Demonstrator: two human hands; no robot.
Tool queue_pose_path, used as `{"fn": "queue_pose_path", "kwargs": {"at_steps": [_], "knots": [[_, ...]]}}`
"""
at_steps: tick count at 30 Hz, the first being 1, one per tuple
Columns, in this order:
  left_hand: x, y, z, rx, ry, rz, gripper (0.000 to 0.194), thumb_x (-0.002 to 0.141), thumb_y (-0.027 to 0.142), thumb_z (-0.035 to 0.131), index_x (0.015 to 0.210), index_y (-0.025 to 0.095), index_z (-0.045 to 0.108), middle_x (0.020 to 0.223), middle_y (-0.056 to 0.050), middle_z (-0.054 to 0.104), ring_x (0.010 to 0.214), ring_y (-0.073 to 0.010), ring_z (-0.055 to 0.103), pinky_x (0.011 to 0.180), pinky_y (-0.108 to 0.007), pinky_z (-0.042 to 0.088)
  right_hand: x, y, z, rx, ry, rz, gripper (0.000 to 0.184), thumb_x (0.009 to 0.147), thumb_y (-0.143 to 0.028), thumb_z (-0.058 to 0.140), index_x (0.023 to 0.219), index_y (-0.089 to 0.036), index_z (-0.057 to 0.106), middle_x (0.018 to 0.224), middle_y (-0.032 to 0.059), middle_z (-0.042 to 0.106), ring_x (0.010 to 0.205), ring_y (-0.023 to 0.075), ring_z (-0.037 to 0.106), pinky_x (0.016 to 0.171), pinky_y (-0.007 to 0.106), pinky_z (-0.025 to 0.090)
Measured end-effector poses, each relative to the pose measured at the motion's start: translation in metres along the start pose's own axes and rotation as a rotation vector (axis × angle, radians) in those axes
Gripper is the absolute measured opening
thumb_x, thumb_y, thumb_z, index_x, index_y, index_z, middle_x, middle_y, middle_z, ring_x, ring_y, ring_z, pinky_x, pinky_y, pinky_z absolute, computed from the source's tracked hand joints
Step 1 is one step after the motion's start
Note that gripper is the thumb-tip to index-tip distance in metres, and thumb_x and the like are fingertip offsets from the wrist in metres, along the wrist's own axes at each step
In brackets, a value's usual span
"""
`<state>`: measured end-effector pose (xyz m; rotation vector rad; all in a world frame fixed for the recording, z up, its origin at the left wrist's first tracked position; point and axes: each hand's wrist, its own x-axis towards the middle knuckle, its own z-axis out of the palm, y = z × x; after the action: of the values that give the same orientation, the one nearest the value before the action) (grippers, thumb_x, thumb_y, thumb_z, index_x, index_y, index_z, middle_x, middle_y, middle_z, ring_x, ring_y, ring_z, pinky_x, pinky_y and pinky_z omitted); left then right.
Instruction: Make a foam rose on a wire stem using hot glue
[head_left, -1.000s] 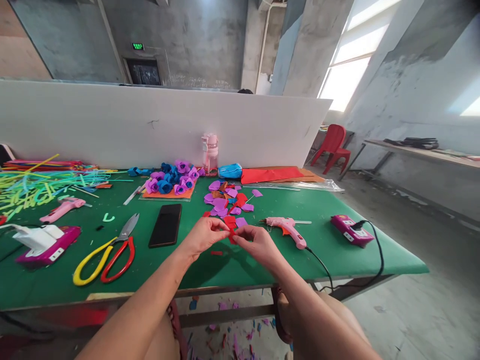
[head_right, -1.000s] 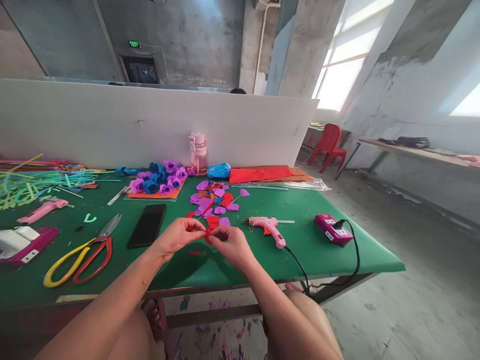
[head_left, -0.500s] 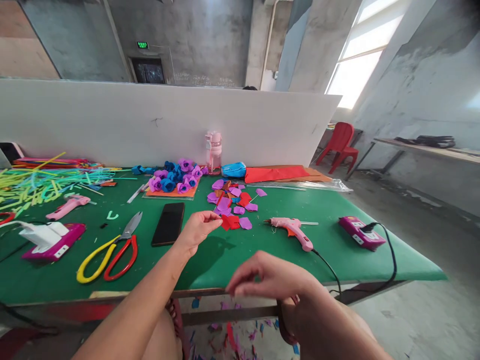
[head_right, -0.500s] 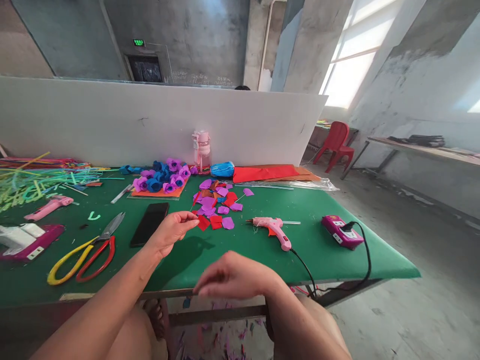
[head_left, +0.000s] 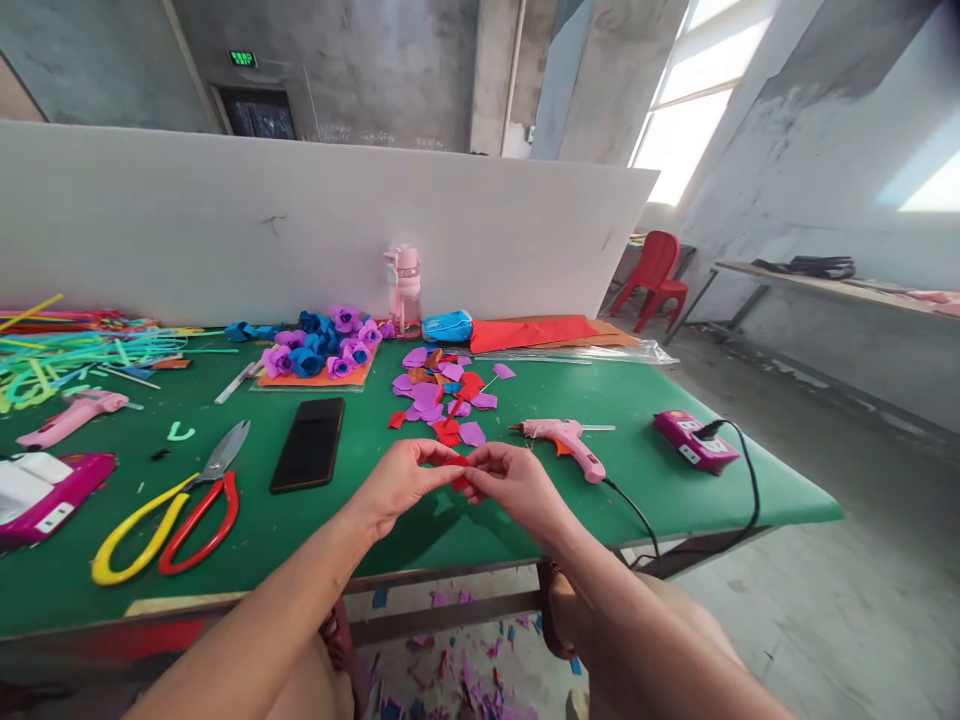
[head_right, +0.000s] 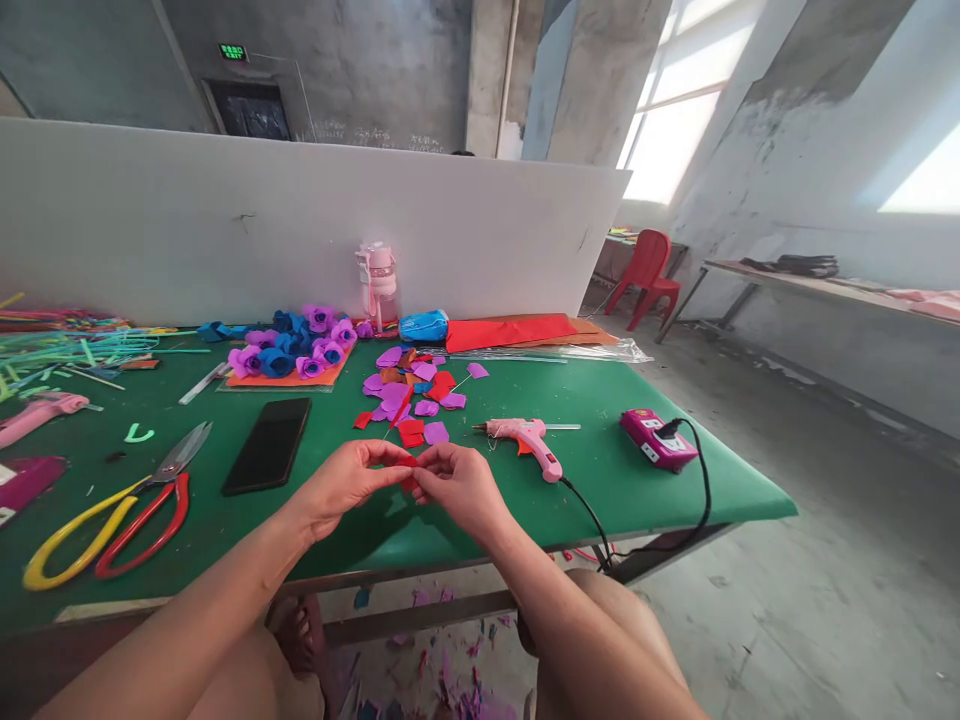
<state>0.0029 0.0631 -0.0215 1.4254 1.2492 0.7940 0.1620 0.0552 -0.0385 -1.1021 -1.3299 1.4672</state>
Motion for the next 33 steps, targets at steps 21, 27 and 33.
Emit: {"fn": "queue_pose_path", "kwargs": {"at_steps": [21,27,33], "knots": [[0.01,-0.004,-0.005,0.311,0.111,0.122,0.018,0.064,0.034,0.059,0.066,0.017,0.064,0.061,0.001,0.063,0.055,-0.0116,0.051,0.054,-0.022,0.036,-0.002,0.002,-0.155,-1.089,0.284,0.117,0.015,0.07,-0.034,0.057,0.072,-0.02,0.053,0.062,0.0007,0.062,0.058,0.0158,0.055,0.052,0.024,0.034],[0.016,-0.011,-0.004,0.292,0.103,0.138,0.017,0.063,0.032,0.058,0.065,0.016,0.064,0.064,0.0,0.063,0.062,-0.013,0.053,0.059,-0.023,0.037,0.008,0.014,-0.149,-1.058,0.394,0.058,0.009,0.07,-0.025,0.053,0.066,-0.02,0.046,0.064,0.002,0.058,0.058,0.0151,0.05,0.05,0.024,0.031],[0.012,-0.008,-0.012,0.126,-0.037,-0.008,0.022,0.059,0.035,0.065,0.065,0.014,0.061,0.059,0.002,0.057,0.049,-0.0072,0.044,0.046,-0.019,0.029,-0.001,-0.01,-0.126,-0.601,0.415,-0.076,0.031,0.07,-0.029,0.054,0.098,-0.018,0.047,0.064,-0.0028,0.057,0.054,0.0122,0.051,0.052,0.024,0.039]]}}
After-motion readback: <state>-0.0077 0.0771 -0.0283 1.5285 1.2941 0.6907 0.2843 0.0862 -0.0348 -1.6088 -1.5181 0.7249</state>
